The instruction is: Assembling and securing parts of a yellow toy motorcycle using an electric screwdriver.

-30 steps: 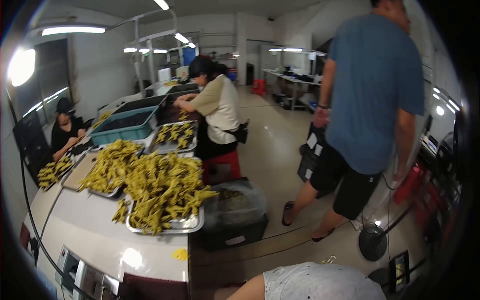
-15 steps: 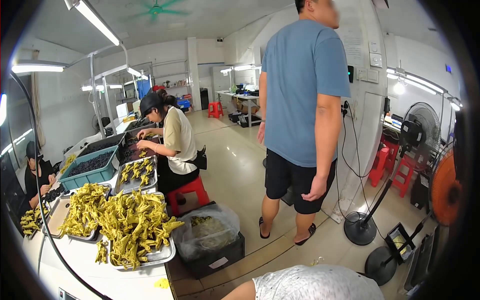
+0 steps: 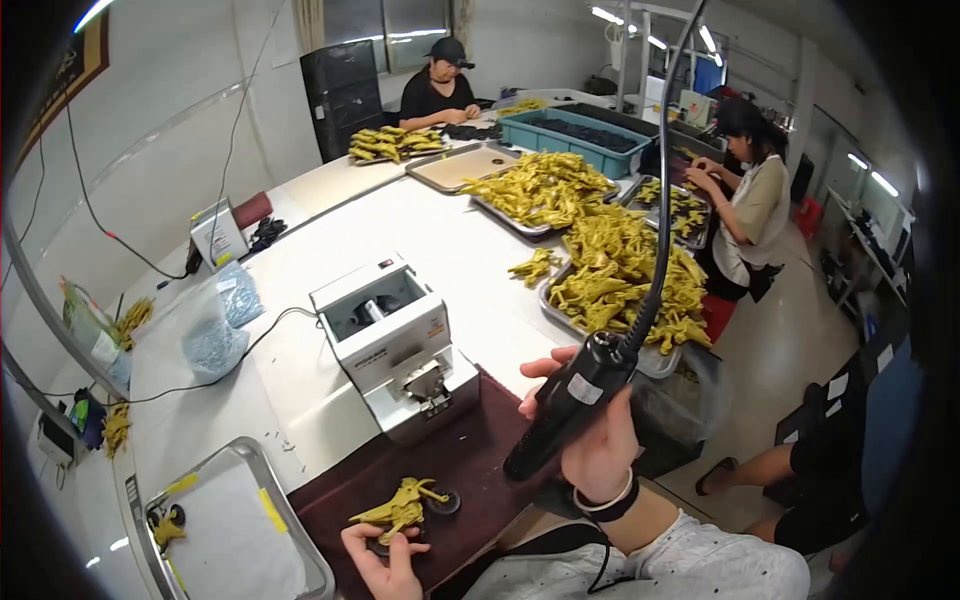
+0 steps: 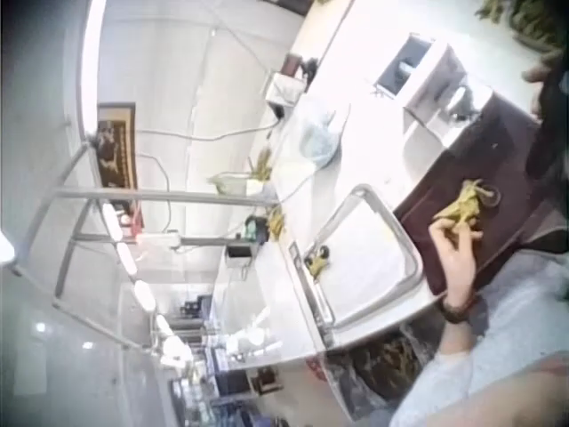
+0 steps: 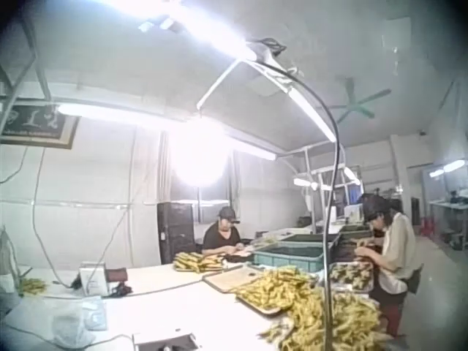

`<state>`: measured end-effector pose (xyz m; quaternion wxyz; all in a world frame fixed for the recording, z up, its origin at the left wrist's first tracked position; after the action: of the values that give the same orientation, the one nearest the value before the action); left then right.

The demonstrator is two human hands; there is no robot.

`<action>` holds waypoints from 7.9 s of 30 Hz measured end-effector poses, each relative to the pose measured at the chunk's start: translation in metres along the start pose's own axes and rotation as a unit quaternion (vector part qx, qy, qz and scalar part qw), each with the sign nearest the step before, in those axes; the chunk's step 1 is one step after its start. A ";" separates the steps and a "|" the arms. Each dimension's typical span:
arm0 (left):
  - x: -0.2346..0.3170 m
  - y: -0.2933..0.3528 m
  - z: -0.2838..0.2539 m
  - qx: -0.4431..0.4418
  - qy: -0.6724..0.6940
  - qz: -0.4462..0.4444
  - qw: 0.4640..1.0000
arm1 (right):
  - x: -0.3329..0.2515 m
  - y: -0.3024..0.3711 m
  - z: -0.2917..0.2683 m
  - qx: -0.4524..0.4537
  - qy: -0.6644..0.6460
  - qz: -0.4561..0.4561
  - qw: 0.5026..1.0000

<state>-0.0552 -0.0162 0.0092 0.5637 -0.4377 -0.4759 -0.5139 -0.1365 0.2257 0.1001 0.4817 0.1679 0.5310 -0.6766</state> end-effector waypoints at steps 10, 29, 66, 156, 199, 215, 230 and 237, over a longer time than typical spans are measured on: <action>0.043 0.021 0.019 0.083 -0.625 0.073 0.773 | 0.020 -0.002 0.017 -0.033 -0.002 -0.015 0.999; 0.035 -0.004 0.048 -0.076 -0.642 0.122 0.753 | 0.021 -0.006 0.025 -0.072 -0.008 0.037 0.997; 0.024 -0.010 0.052 -0.098 -0.661 0.096 0.737 | 0.023 0.007 0.002 -0.021 0.007 -0.009 1.000; 0.027 -0.009 0.055 -0.097 -0.658 0.101 0.740 | 0.007 0.009 0.021 0.010 0.018 0.007 1.000; 0.026 -0.007 0.050 -0.076 -0.676 0.089 0.728 | 0.008 0.007 0.025 -0.007 0.021 0.005 1.000; 0.025 -0.009 0.054 -0.094 -0.673 0.104 0.726 | 0.010 0.008 0.023 -0.004 0.035 -0.008 0.999; 0.025 -0.009 0.054 -0.104 -0.678 0.111 0.719 | 0.011 0.008 0.021 0.001 0.042 -0.012 0.999; 0.025 -0.010 0.054 -0.090 -0.676 0.082 0.727 | 0.013 0.020 0.012 -0.018 0.026 0.034 0.999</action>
<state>-0.0695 0.0321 0.0423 0.0911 -0.7555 -0.6445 -0.0743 -0.1222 0.2093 0.0841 0.4933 0.1953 0.5493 -0.6456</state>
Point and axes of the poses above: each hand's wrist, its own y-axis away from the middle knuckle, its own z-axis out of the palm, x = y × z, the point moved 6 cm from there along -y, towards the middle knuckle, and after that the axes turned 11 degrees about -x, right-handed, at the moved point
